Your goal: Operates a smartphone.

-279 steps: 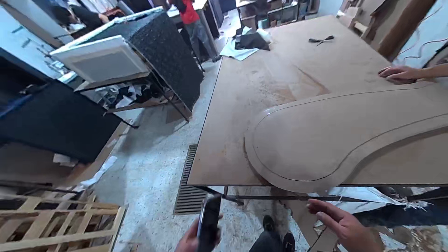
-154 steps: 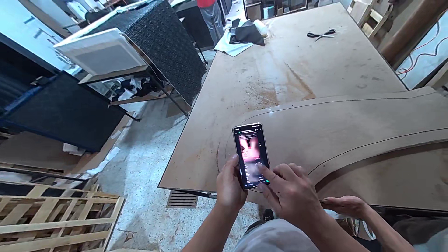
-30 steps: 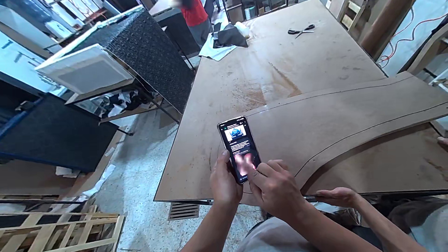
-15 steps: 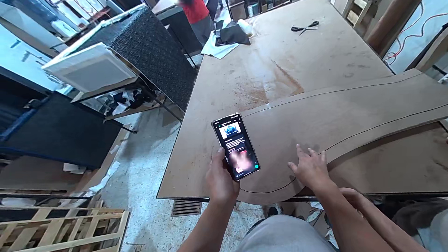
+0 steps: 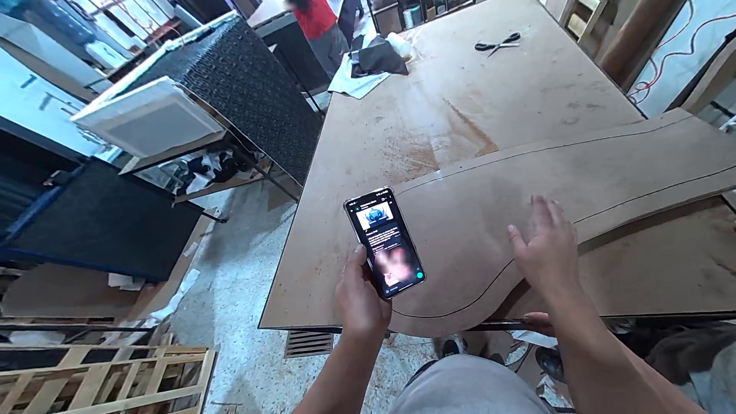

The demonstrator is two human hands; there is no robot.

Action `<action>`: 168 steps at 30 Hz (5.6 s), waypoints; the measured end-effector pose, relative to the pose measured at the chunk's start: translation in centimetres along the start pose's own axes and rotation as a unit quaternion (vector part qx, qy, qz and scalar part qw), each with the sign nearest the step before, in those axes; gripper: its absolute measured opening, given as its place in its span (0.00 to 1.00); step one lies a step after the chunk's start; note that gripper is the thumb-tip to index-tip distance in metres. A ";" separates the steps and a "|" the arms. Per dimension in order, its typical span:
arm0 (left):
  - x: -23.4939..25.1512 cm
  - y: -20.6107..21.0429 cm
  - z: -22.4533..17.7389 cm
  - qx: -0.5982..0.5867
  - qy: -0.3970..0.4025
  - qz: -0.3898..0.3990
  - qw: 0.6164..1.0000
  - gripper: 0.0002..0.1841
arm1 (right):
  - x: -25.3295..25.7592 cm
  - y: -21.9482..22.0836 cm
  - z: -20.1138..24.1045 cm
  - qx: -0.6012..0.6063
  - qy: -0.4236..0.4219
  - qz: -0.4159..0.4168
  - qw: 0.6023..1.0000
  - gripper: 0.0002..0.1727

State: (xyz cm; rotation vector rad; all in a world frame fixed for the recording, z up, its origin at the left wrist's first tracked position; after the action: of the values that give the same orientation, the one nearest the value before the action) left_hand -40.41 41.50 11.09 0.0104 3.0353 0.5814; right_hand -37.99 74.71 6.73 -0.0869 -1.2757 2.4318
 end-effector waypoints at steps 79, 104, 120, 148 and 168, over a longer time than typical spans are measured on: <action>0.8 2.4 -0.1 0.000 0.015 0.016 1.000 0.24 | -13.4 -5.2 14.7 0.192 -0.364 -0.280 0.868 0.34; 0.9 4.4 -1.0 -0.004 0.034 0.030 0.999 0.24 | -12.1 -0.6 17.2 0.107 -0.346 -0.092 0.927 0.21; 0.0 7.0 -2.9 0.032 0.078 0.047 0.995 0.24 | -12.3 -1.7 17.1 0.129 -0.304 -0.103 0.938 0.32; -1.0 7.1 -3.1 0.024 0.089 0.061 0.994 0.24 | -12.6 -2.1 16.8 0.138 -0.305 -0.087 0.938 0.33; -1.1 6.7 -3.4 0.007 0.083 0.042 0.996 0.23 | -10.6 -2.8 19.0 0.095 -0.342 0.062 0.933 0.36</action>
State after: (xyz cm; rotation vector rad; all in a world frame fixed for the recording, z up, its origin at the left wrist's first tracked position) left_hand -39.49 46.39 16.80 0.0960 3.2140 0.5969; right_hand -31.73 57.47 18.74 0.8253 -1.3001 2.7926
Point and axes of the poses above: each hand's wrist, its own x-axis towards the middle knuckle, its own y-axis out of the palm, z = x × y, the point moved 10 cm from there along x, towards the middle knuckle, and after that the axes turned 8 degrees about z, right-handed, at the moved point
